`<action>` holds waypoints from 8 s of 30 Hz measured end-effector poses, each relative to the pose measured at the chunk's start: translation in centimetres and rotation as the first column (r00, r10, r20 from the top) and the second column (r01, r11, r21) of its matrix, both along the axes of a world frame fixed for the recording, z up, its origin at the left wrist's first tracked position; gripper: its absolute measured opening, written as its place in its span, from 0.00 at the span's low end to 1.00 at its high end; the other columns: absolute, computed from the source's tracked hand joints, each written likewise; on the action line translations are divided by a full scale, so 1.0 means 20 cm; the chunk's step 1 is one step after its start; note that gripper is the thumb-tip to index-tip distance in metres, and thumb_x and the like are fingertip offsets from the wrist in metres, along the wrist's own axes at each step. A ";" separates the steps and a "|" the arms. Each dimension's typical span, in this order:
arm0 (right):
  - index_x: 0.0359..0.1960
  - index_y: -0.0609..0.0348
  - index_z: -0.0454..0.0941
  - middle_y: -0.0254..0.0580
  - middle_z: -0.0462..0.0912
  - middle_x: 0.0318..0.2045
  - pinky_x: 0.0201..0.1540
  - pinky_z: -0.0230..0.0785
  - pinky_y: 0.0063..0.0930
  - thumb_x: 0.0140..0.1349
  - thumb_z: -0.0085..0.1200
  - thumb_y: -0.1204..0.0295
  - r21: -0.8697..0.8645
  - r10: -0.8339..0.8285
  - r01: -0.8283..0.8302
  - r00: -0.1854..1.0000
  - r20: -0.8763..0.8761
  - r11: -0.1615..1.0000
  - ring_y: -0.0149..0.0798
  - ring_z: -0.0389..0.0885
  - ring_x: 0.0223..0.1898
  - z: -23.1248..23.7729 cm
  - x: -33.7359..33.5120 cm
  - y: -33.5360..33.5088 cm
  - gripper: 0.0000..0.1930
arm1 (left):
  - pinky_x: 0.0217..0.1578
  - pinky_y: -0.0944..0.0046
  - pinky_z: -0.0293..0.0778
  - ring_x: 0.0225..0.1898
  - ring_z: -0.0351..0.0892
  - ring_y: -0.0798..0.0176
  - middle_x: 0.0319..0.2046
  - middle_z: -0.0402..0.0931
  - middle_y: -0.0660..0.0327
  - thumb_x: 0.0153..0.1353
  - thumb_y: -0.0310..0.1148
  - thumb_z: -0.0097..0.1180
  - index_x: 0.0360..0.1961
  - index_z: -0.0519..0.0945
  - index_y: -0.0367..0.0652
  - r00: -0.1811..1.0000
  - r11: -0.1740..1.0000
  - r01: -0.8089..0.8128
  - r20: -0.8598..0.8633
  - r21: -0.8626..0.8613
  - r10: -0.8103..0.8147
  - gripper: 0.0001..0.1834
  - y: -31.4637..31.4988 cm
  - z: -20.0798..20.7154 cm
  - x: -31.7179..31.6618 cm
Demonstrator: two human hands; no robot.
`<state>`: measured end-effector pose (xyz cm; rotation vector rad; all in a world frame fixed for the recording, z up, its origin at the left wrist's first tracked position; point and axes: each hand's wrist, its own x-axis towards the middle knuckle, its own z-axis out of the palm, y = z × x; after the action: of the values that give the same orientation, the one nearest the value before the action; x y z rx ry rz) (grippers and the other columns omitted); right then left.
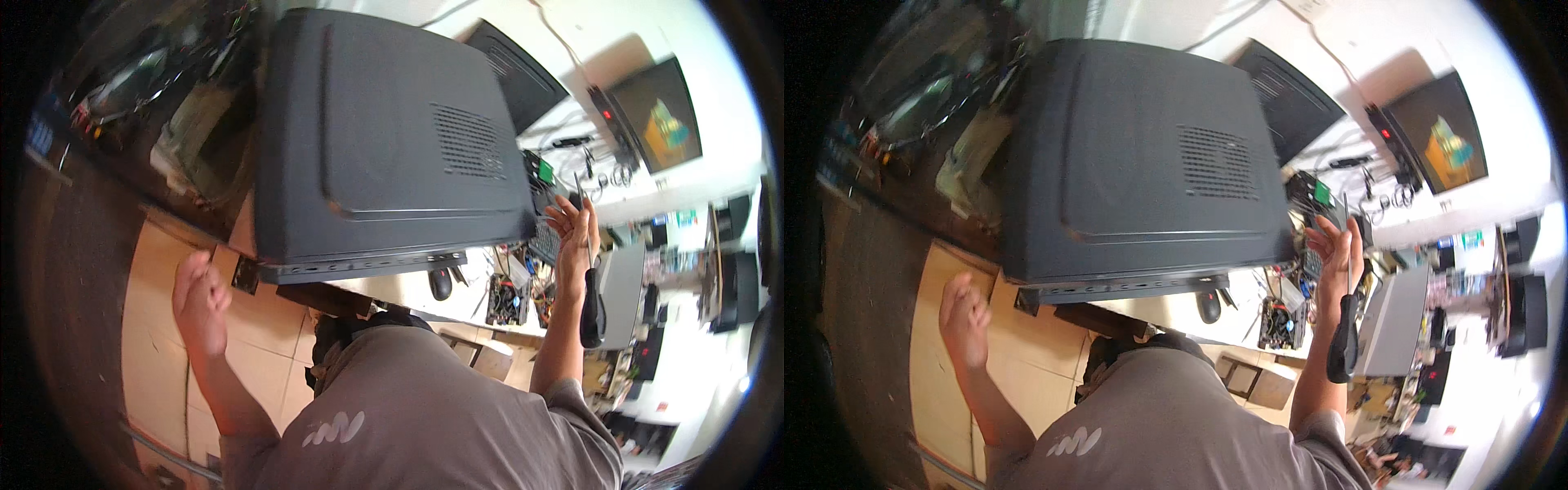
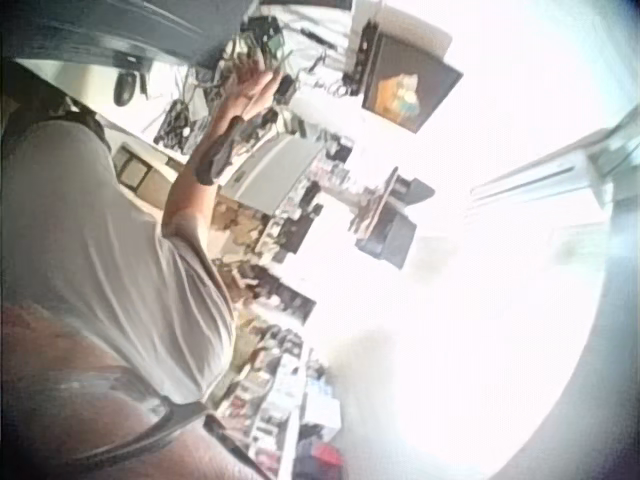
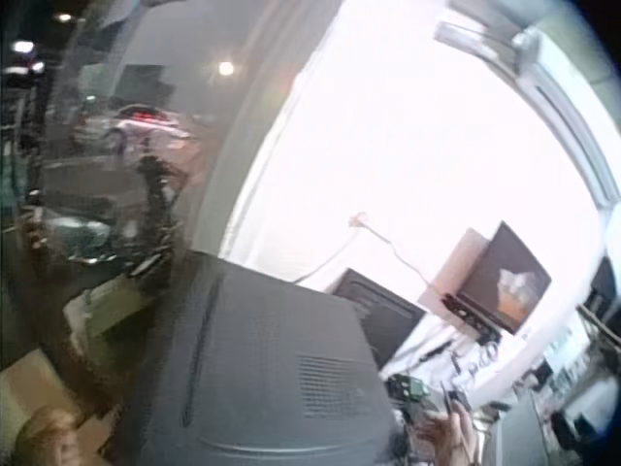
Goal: The person installs a power supply unit into a desktop computer case, connects internal cables, and secures the side panel. They then use a screwdriver to fasten the panel and handle a motherboard and hard drive on the workbench.
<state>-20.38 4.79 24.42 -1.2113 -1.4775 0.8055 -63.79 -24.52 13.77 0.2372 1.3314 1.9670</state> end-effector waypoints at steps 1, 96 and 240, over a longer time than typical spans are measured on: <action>0.69 0.66 0.53 0.55 0.81 0.46 0.37 0.76 0.27 0.74 0.37 0.52 -0.028 -0.010 0.011 0.999 0.035 1.000 0.37 0.84 0.35 0.05 0.07 -0.01 0.32 | 0.25 0.77 0.56 0.24 0.60 0.77 0.27 0.67 0.68 0.68 0.26 0.46 0.50 0.74 0.40 1.000 0.999 0.013 0.007 -0.037 -0.013 0.11 -0.04 0.04 0.03; 0.40 0.66 0.73 0.54 0.81 0.22 0.15 0.69 0.25 0.74 0.41 0.60 -0.169 0.137 -0.544 0.476 -0.869 0.822 0.38 0.79 0.17 -0.44 0.63 0.39 0.18 | 0.47 0.52 0.75 0.46 0.78 0.44 0.44 0.79 0.45 0.48 0.23 0.61 0.40 0.80 0.27 -0.458 0.961 0.057 -0.862 -0.270 -0.215 0.16 1.29 0.43 1.56; 0.32 0.60 0.76 0.46 0.78 0.25 0.27 0.70 0.39 0.66 0.54 0.69 -0.234 0.228 -0.146 0.898 0.376 0.961 0.50 0.79 0.25 -0.81 1.34 -0.21 0.07 | 0.25 0.76 0.59 0.25 0.63 0.77 0.37 0.70 0.63 0.59 0.15 0.51 0.36 0.79 0.33 -0.058 0.896 0.049 -0.897 -0.441 -0.438 0.07 1.50 0.49 1.59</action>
<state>6.46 0.55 8.26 -1.4630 -1.9068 0.8884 -31.89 5.53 23.59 1.9826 2.1440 0.9586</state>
